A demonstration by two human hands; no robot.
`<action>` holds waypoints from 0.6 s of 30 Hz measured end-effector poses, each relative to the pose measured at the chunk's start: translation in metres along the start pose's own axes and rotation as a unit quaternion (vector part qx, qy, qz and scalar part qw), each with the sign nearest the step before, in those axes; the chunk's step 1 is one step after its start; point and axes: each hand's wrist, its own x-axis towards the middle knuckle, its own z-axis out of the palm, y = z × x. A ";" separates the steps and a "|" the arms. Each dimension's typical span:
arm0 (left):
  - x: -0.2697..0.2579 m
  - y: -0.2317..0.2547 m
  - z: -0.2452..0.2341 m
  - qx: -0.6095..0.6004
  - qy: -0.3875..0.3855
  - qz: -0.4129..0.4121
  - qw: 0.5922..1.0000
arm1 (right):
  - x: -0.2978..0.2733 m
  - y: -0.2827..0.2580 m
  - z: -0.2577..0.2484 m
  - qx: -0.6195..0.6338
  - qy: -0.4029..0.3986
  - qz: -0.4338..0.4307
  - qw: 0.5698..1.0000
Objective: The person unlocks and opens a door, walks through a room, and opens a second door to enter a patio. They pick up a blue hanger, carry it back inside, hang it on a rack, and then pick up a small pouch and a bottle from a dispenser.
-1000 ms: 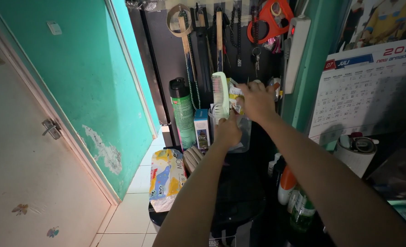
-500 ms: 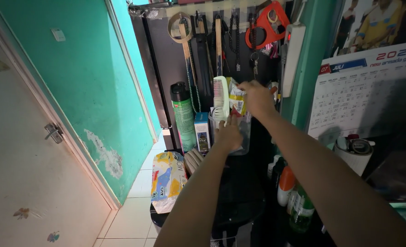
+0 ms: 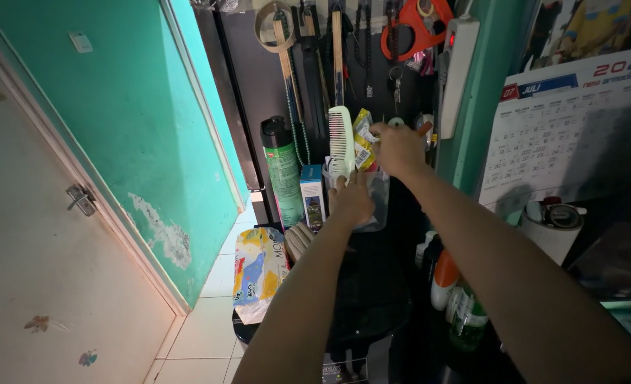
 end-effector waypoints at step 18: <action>-0.033 0.015 0.009 -0.029 0.149 0.059 0.987 | -0.055 0.014 -0.057 -0.070 0.004 -0.065 0.995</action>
